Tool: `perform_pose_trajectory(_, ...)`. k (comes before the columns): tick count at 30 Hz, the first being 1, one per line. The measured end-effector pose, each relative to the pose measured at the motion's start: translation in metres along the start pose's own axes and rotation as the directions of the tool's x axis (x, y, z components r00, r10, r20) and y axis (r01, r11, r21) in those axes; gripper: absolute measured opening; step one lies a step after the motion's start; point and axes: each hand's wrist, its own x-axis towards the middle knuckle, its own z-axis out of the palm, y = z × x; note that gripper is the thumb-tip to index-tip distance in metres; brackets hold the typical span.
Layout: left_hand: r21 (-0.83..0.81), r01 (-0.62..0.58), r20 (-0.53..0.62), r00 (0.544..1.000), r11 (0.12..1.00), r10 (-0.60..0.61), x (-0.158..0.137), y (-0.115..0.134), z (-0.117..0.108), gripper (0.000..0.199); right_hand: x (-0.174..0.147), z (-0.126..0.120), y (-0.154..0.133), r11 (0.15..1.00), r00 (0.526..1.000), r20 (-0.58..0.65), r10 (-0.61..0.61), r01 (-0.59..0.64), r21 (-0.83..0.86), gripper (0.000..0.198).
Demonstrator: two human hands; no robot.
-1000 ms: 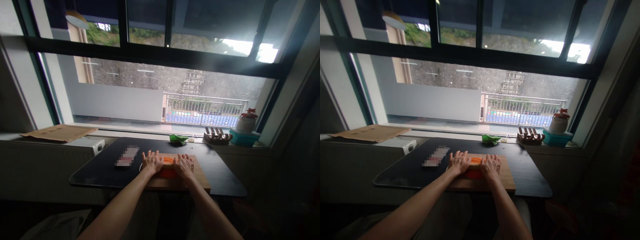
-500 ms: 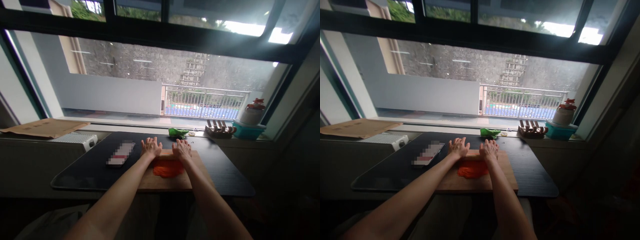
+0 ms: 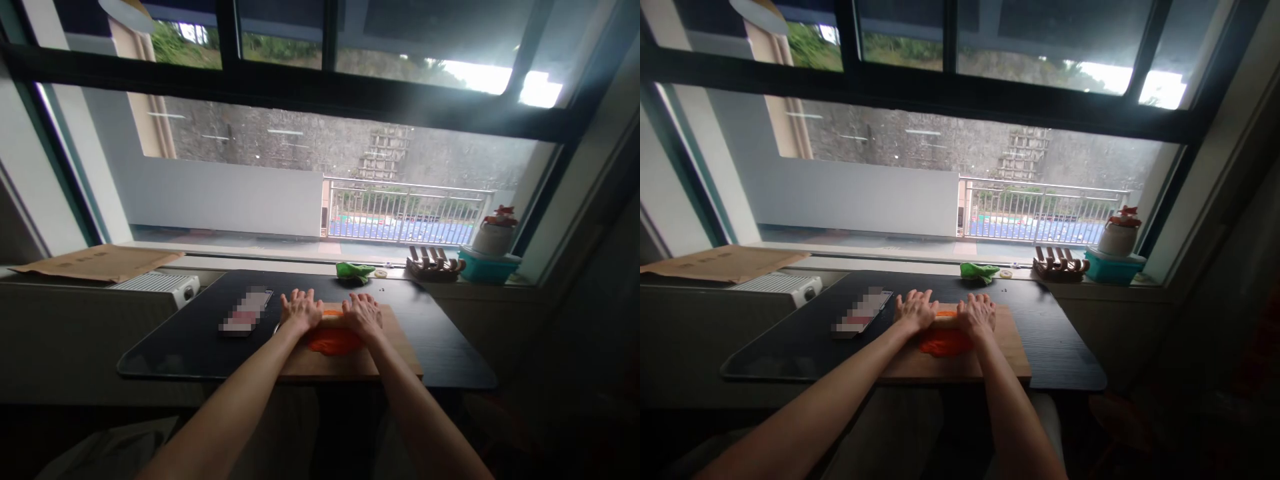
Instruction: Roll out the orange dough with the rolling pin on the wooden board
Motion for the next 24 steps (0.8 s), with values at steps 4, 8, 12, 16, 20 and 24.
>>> perform_pose_trajectory(4,0.026,-0.076,-0.072,0.994,0.997,0.078,-0.032,-0.002,-0.005,0.046,-0.032,-0.003,-0.001,0.999,0.997,-0.059,-0.039,0.039,-0.013,0.037)
perform_pose_trajectory(8,0.036,-0.090,-0.097,0.991,0.995,0.093,-0.039,-0.002,-0.008,0.044,-0.034,-0.004,-0.002,0.999,0.998,-0.058,-0.032,0.031,-0.020,0.035)
perform_pose_trajectory(12,0.025,-0.050,-0.068,0.996,0.998,0.051,-0.014,0.001,-0.005,0.044,-0.009,-0.003,-0.003,1.000,1.000,-0.005,-0.010,0.010,-0.015,0.033)
perform_pose_trajectory(16,0.003,-0.054,-0.010,0.998,0.999,0.054,0.017,0.002,-0.001,0.048,0.025,-0.001,-0.003,0.999,0.998,0.053,0.036,-0.036,0.003,0.037)
perform_pose_trajectory(20,-0.063,-0.255,0.130,0.957,0.965,0.261,0.031,-0.004,-0.001,0.066,0.050,0.004,-0.002,0.998,0.990,0.125,0.066,-0.068,0.018,0.040)
perform_pose_trajectory(24,-0.151,-0.453,0.270,0.836,0.878,0.478,0.025,-0.012,-0.006,0.083,0.052,0.005,-0.001,0.996,0.985,0.152,0.088,-0.091,0.018,0.042)
